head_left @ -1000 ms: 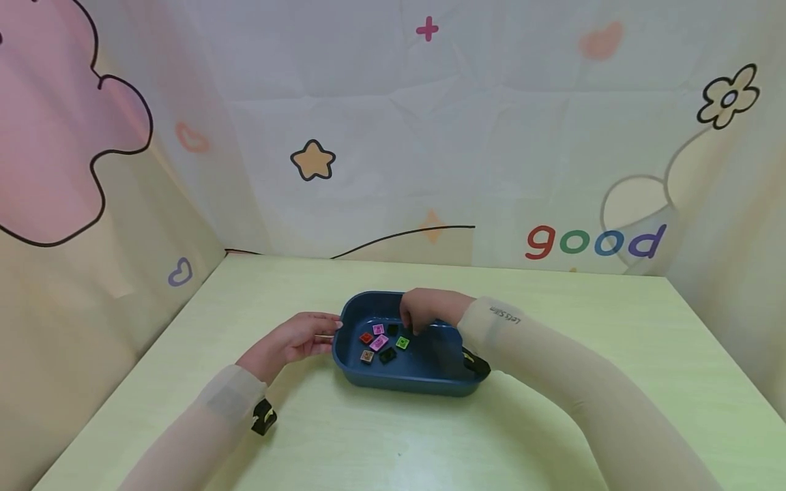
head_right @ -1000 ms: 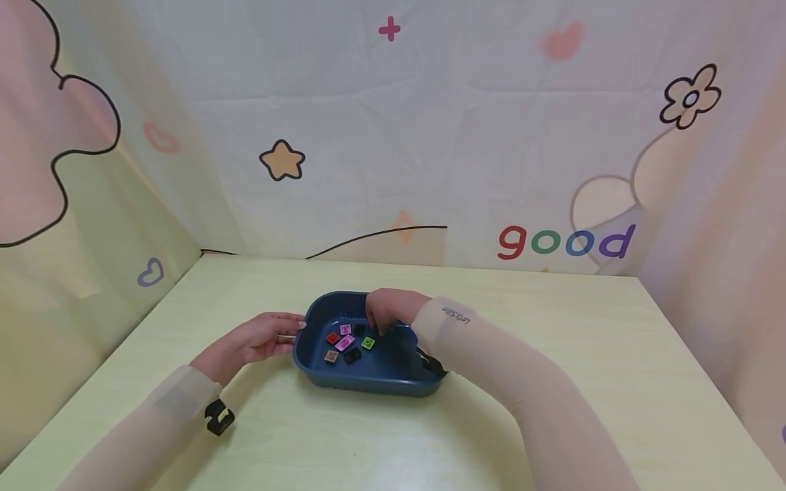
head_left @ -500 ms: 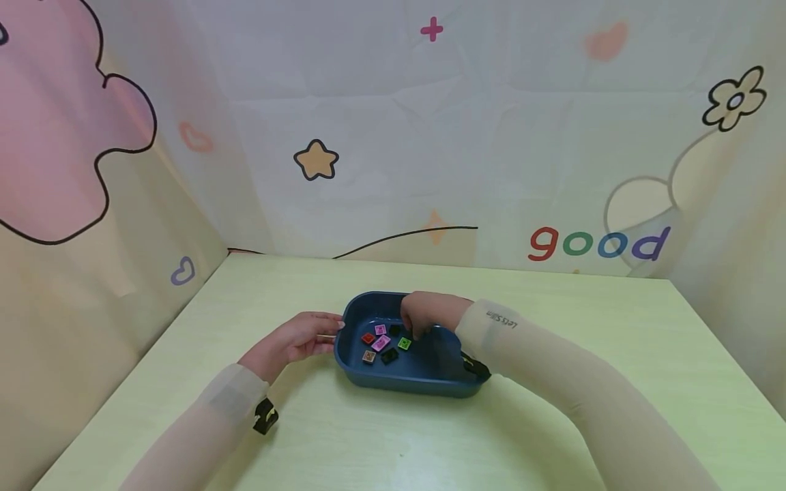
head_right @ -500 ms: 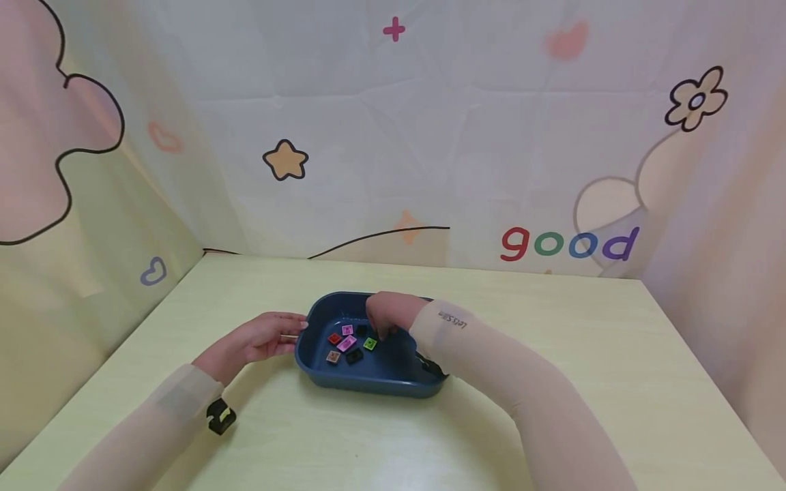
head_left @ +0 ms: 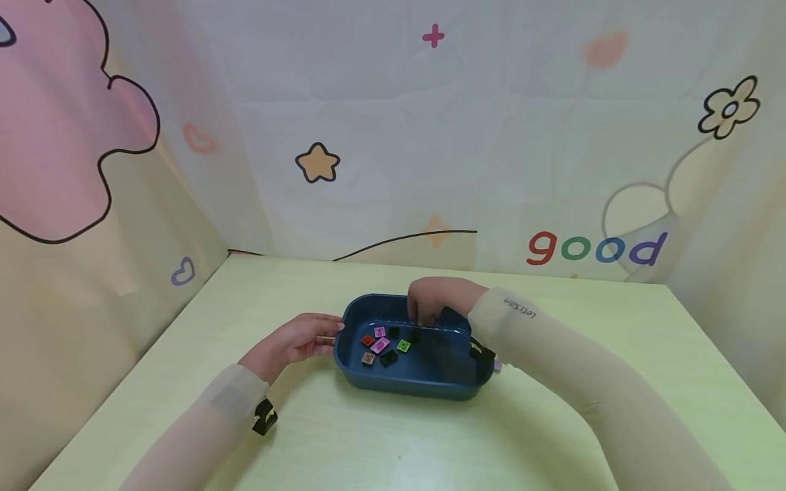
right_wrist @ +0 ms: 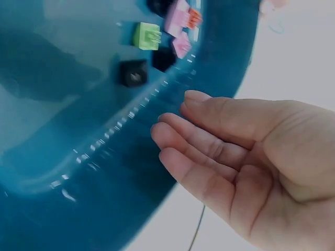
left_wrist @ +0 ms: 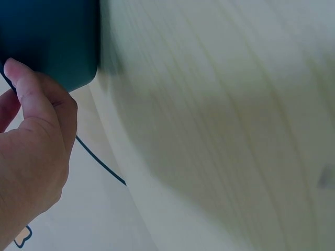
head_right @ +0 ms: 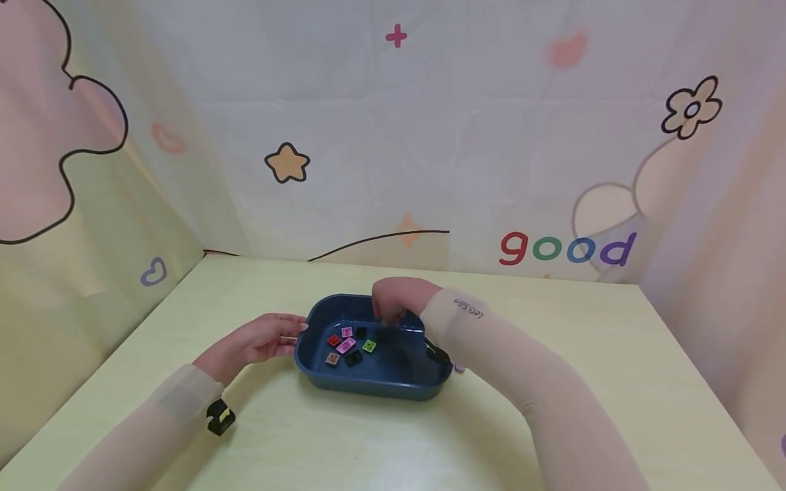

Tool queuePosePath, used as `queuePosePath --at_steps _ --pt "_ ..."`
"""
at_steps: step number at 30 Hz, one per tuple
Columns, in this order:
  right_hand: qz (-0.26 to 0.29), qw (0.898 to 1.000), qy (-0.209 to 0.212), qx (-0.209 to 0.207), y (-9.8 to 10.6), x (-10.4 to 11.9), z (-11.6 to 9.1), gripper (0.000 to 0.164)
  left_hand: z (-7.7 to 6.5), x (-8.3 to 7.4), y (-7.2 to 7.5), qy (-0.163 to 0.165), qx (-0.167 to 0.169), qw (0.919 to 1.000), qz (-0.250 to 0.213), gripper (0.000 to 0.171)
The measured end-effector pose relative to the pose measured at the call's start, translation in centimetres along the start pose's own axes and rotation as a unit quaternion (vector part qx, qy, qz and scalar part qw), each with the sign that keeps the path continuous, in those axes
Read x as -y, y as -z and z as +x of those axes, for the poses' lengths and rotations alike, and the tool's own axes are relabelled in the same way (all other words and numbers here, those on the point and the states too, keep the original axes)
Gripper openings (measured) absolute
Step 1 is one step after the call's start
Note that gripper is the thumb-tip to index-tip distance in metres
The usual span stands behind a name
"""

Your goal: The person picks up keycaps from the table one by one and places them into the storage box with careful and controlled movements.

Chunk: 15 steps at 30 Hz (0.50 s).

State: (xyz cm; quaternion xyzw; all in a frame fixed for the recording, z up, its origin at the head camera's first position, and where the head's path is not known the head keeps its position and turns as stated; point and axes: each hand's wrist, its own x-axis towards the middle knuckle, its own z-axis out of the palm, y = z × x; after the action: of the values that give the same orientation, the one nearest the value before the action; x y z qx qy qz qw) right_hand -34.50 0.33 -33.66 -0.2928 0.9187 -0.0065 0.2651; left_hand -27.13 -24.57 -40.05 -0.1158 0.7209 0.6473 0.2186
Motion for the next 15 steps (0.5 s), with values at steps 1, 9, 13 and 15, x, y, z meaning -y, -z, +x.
queuePosePath --at_steps 1,9,13,15 --pt "0.001 1.000 0.003 0.001 0.3 -0.1 -0.2 0.029 0.0 0.0 0.0 0.001 0.001 1.0000 -0.001 0.047" --pt "-0.002 1.000 0.031 0.003 2.7 -0.5 -2.3 0.031 -0.2 -0.1 -0.1 -0.001 0.001 1.0000 0.005 0.047" --pt "-0.016 0.999 0.043 -0.001 3.5 -0.7 -3.2 0.032 -0.2 -0.1 -0.1 0.000 -0.001 1.0000 0.002 0.046" --pt "-0.022 0.998 0.053 -0.004 3.7 -0.8 -3.8 0.032 -0.1 0.0 -0.1 0.001 -0.001 1.0000 0.001 0.046"
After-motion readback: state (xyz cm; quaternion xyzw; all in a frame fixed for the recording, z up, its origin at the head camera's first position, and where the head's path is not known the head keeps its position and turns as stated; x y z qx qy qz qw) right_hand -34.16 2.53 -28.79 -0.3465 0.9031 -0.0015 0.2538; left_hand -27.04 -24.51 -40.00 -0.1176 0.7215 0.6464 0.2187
